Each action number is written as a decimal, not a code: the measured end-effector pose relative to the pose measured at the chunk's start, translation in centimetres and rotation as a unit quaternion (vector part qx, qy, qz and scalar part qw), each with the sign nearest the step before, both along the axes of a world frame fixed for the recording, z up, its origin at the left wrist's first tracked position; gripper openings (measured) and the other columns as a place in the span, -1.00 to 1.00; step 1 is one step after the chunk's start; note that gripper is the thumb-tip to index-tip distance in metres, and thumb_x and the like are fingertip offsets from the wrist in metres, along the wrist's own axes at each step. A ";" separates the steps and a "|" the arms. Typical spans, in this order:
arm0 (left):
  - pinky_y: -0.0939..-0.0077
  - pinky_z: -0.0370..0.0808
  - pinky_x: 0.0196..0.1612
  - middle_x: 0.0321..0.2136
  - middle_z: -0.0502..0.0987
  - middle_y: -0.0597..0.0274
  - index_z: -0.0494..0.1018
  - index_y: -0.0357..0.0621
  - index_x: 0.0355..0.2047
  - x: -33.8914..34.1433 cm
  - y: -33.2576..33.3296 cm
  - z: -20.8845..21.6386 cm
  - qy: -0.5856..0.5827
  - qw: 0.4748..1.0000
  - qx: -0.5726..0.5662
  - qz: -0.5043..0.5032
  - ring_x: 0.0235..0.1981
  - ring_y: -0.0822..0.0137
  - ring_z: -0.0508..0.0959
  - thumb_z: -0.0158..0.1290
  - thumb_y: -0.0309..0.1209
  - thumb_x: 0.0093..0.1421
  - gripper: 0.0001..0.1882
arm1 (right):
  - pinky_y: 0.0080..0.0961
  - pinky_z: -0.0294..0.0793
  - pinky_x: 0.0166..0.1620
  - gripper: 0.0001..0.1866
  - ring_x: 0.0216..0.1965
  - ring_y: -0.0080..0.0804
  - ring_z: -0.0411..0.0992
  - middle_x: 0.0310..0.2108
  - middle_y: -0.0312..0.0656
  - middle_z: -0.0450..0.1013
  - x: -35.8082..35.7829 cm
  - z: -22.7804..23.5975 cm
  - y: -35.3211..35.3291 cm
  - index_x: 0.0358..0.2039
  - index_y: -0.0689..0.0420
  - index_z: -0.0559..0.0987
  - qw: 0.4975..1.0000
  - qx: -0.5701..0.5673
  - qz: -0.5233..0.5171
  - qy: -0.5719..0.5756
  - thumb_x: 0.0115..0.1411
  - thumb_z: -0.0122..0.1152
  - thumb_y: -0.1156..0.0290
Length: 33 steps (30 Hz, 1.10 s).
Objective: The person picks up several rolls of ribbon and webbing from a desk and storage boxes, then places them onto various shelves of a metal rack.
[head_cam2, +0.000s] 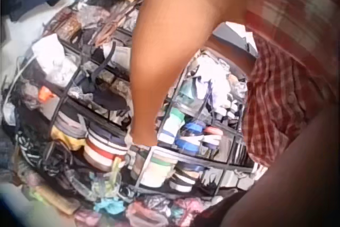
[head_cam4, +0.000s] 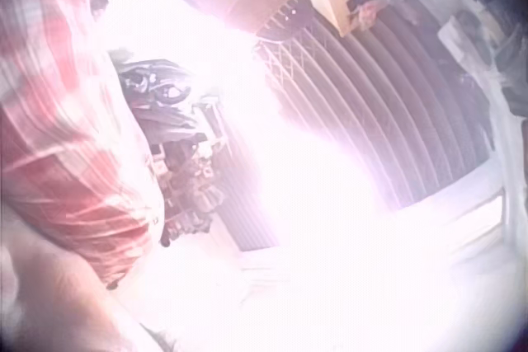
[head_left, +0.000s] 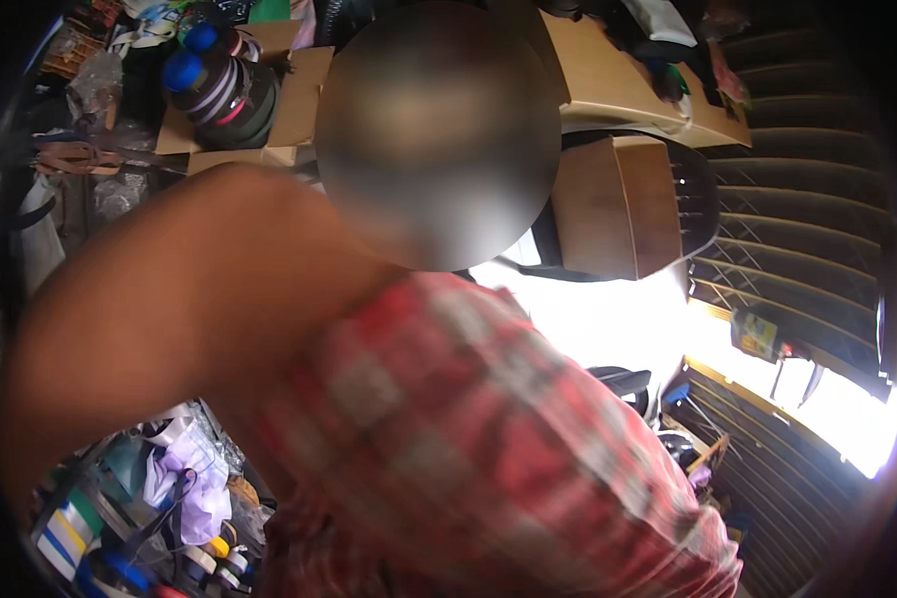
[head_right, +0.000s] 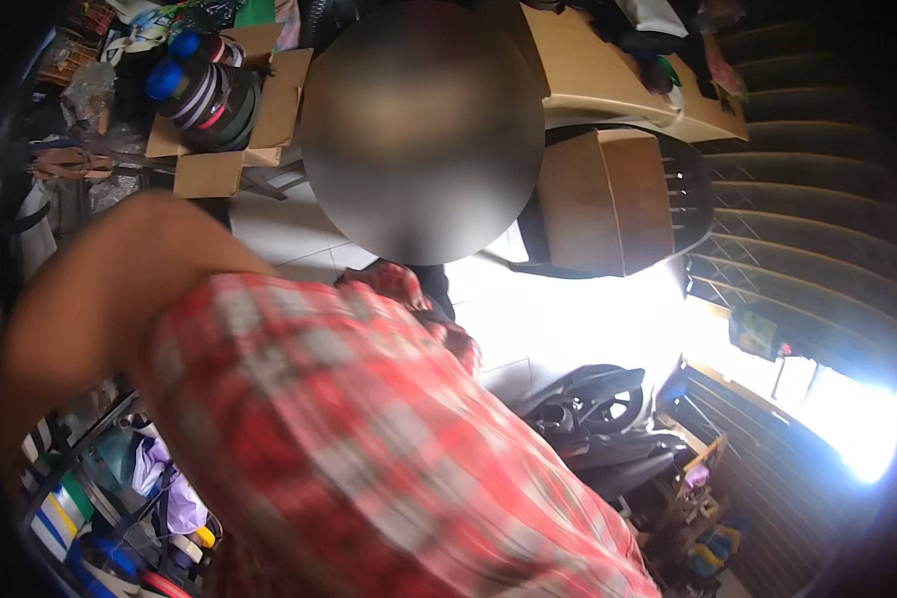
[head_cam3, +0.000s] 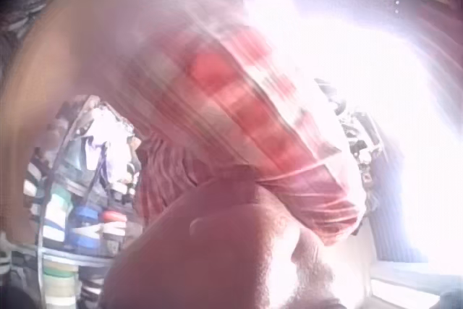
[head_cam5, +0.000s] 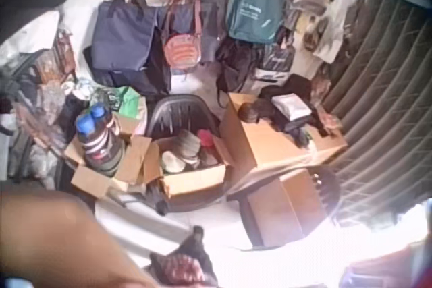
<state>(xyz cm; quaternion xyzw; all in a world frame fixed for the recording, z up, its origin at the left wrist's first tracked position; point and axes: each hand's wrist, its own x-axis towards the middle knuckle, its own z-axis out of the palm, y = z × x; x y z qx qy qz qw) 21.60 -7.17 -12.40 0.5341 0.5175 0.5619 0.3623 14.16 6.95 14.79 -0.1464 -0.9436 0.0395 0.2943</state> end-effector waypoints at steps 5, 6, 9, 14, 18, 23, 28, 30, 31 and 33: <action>0.31 0.38 0.01 -0.05 0.40 0.10 0.31 -0.27 0.01 8.6 -0.1 -2.1 -0.298 0.937 -0.123 -0.134 -0.04 0.27 0.40 -0.06 -0.25 0.31 -0.61 | -0.33 0.52 -0.12 -0.52 -0.22 -0.25 0.55 -0.34 -0.05 0.58 19.3 -0.7 -3.6 -0.37 0.11 0.68 0.949 -0.287 -0.107 0.081 0.07 0.05 -0.05; 0.32 0.38 0.01 -0.05 0.41 0.10 0.30 -0.27 0.02 12.7 0.2 -3.4 -0.364 0.894 -0.187 -0.181 -0.04 0.27 0.40 -0.05 -0.24 0.31 -0.61 | -0.33 0.52 -0.12 -0.52 -0.22 -0.24 0.55 -0.34 -0.05 0.58 27.2 -2.8 -4.6 -0.36 0.12 0.68 0.921 -0.326 -0.175 0.120 0.07 0.05 -0.04; 0.45 0.38 -0.11 -0.16 0.48 0.22 0.39 -0.18 -0.05 22.3 -1.3 -1.4 -0.138 0.959 -0.078 -0.236 -0.12 0.36 0.45 -0.02 -0.37 0.25 -0.72 | -0.29 0.53 -0.25 -0.50 -0.41 -0.12 0.55 -0.55 -0.04 0.54 41.8 -7.5 -11.7 -0.47 0.28 0.63 0.889 -0.317 -0.244 0.223 0.09 0.06 0.02; 0.55 0.38 -0.19 -0.19 0.51 0.19 0.42 -0.17 -0.09 36.9 -6.4 -1.5 -0.138 0.943 -0.156 -0.260 -0.18 0.41 0.48 -0.03 -0.41 0.24 -0.76 | -0.52 0.50 -0.33 -0.62 -0.46 -0.43 0.53 -0.47 -0.12 0.53 64.2 -18.1 -21.5 -0.26 0.28 0.57 0.748 -0.406 -0.370 0.373 0.16 0.19 0.16; 0.55 0.40 -0.19 -0.20 0.52 0.19 0.41 -0.18 -0.11 44.9 -8.4 -1.9 -0.132 0.925 -0.180 -0.308 -0.21 0.41 0.50 -0.06 -0.38 0.27 -0.77 | -0.57 0.49 -0.36 -0.58 -0.38 -0.51 0.51 -0.35 -0.16 0.52 75.8 -24.4 -27.3 -0.12 0.27 0.50 0.640 -0.463 -0.454 0.413 0.17 0.21 0.17; 0.53 0.39 -0.18 -0.20 0.52 0.15 0.41 -0.21 -0.10 51.9 -9.0 -1.7 -0.107 0.928 -0.173 -0.312 -0.21 0.39 0.50 -0.07 -0.34 0.28 -0.74 | -0.31 0.49 -0.10 -0.42 -0.23 -0.11 0.53 -0.34 -0.02 0.56 87.1 -32.7 -27.9 -0.08 0.27 0.46 0.620 -0.379 -0.591 0.349 0.01 0.36 0.11; 0.53 0.39 -0.17 -0.23 0.51 0.15 0.41 -0.22 -0.09 54.4 -9.8 -2.2 -0.097 0.931 -0.228 -0.268 -0.23 0.39 0.49 -0.05 -0.26 0.27 -0.69 | -0.18 0.33 0.10 -0.12 0.10 0.03 0.30 0.01 0.14 0.34 96.9 -39.2 -24.0 0.05 0.20 0.36 0.560 -0.328 -0.731 0.211 -0.18 0.45 -0.09; 0.53 0.40 -0.17 -0.24 0.51 0.16 0.42 -0.23 -0.10 54.9 -10.1 -3.1 -0.105 0.935 -0.220 -0.256 -0.24 0.40 0.49 -0.06 -0.28 0.29 -0.70 | -0.11 0.24 0.17 0.04 0.19 0.16 0.14 0.12 0.12 0.20 99.9 -40.7 -22.2 0.16 0.13 0.27 0.510 -0.349 -0.770 0.157 -0.26 0.46 -0.18; 0.53 0.40 -0.17 -0.24 0.51 0.16 0.42 -0.23 -0.10 55.3 -10.4 -2.8 -0.099 0.936 -0.227 -0.252 -0.24 0.40 0.49 -0.07 -0.29 0.29 -0.71 | -0.03 0.21 0.17 0.11 0.22 0.20 0.07 0.18 0.13 0.11 101.2 -41.1 -21.3 0.21 0.06 0.19 0.475 -0.352 -0.798 0.120 -0.29 0.46 -0.20; 0.52 0.42 -0.16 -0.25 0.52 0.15 0.42 -0.24 -0.12 55.7 -10.9 -2.5 -0.093 0.935 -0.239 -0.244 -0.24 0.38 0.50 -0.10 -0.33 0.32 -0.75 | 0.05 0.18 0.17 0.18 0.25 0.23 0.00 0.24 0.13 0.02 102.8 -41.7 -19.7 0.27 -0.01 0.12 0.446 -0.359 -0.816 0.079 -0.32 0.47 -0.22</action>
